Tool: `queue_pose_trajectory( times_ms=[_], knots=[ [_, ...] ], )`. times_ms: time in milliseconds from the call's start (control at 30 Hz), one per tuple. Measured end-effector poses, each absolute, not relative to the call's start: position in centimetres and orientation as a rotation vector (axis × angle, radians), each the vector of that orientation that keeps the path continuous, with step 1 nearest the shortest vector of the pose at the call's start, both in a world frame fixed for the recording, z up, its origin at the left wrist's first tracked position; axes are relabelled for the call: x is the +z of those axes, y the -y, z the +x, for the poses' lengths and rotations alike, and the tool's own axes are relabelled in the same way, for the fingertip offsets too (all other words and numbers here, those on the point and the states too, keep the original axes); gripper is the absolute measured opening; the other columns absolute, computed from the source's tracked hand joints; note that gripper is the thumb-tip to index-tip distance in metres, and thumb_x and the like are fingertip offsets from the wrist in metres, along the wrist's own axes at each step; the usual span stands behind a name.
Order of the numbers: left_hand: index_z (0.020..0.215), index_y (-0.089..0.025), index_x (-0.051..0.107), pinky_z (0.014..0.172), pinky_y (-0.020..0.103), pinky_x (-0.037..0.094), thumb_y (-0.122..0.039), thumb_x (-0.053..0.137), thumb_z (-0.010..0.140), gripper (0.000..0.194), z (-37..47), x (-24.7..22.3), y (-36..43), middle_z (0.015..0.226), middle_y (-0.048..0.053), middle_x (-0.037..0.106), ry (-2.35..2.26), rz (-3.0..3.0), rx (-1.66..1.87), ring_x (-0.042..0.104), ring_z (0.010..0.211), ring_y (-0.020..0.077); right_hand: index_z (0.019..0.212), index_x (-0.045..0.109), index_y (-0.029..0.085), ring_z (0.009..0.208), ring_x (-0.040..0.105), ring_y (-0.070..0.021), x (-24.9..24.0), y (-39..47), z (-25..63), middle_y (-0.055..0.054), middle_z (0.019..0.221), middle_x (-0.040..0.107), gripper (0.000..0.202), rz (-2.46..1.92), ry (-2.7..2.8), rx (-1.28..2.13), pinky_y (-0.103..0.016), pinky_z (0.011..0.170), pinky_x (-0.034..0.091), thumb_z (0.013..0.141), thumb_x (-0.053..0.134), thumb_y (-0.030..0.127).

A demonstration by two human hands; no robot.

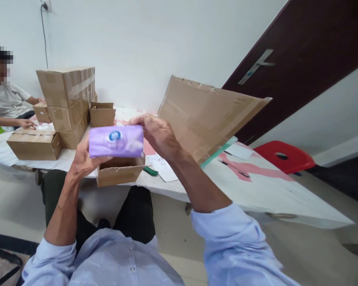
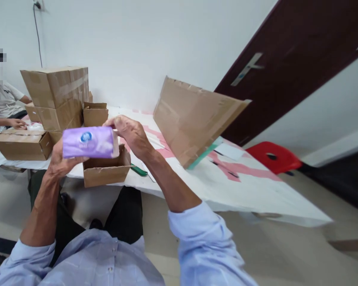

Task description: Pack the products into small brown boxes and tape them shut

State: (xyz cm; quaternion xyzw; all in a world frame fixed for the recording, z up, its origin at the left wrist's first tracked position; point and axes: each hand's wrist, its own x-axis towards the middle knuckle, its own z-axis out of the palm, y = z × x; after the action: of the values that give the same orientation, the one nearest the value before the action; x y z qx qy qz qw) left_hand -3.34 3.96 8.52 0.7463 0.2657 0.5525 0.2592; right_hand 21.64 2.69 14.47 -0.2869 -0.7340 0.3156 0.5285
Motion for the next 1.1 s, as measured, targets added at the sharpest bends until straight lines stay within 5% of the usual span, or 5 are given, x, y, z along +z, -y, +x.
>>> queue_pose_trajectory(
  times_ms=[167,367,667,900,1100],
  knots=[
    [0.129,-0.018,0.069,0.102,0.046,0.062,-0.055,0.093,0.072,0.072,-2.6,8.9,-7.1,0.121,0.009,0.079,-0.781,1.647,1.522,0.075,0.112,0.0301,0.133,0.067,0.025,0.130,0.066,-0.0279,12.2,-5.3,21.0,-0.009,0.132,0.073,0.070,-0.707,1.657,0.874,-0.043,0.109,0.059,0.084,0.078,0.074],
    [0.107,-0.014,0.077,0.085,0.039,0.062,-0.065,0.086,0.072,0.063,-2.5,8.4,-10.2,0.104,0.011,0.081,-1.015,1.693,1.357,0.076,0.094,0.0275,0.115,0.071,0.022,0.108,0.077,-0.0269,8.2,-9.6,20.0,-0.006,0.107,0.081,0.055,-0.823,1.385,1.260,-0.042,0.092,0.067,0.084,0.081,0.066],
    [0.085,-0.016,0.077,0.066,0.029,0.053,-0.077,0.077,0.072,0.063,-2.5,7.4,-11.9,0.082,0.005,0.076,-1.147,1.783,1.227,0.070,0.079,0.0233,0.109,0.071,0.020,0.101,0.079,-0.0242,6.9,-10.4,20.0,-0.008,0.102,0.082,0.040,-1.015,1.280,1.336,-0.038,0.082,0.068,0.097,0.071,0.058],
    [0.122,-0.015,0.072,0.091,0.038,0.061,-0.059,0.092,0.070,0.072,-3.1,12.9,-11.4,0.116,0.011,0.077,-0.842,1.915,1.414,0.074,0.103,0.0270,0.127,0.068,0.025,0.124,0.070,-0.0272,11.6,-10.0,20.4,-0.007,0.128,0.076,0.064,-0.740,1.480,0.929,-0.041,0.102,0.063,0.082,0.082,0.068],
    [0.129,-0.018,0.064,0.093,0.039,0.063,-0.056,0.100,0.062,0.085,-4.2,15.3,-11.4,0.123,0.011,0.074,-0.638,2.096,1.522,0.074,0.114,0.0300,0.150,0.057,0.029,0.141,0.058,-0.0317,12.8,-7.6,22.0,-0.011,0.151,0.062,0.074,-0.757,1.742,0.462,-0.048,0.110,0.058,0.090,0.075,0.069]
  ],
)
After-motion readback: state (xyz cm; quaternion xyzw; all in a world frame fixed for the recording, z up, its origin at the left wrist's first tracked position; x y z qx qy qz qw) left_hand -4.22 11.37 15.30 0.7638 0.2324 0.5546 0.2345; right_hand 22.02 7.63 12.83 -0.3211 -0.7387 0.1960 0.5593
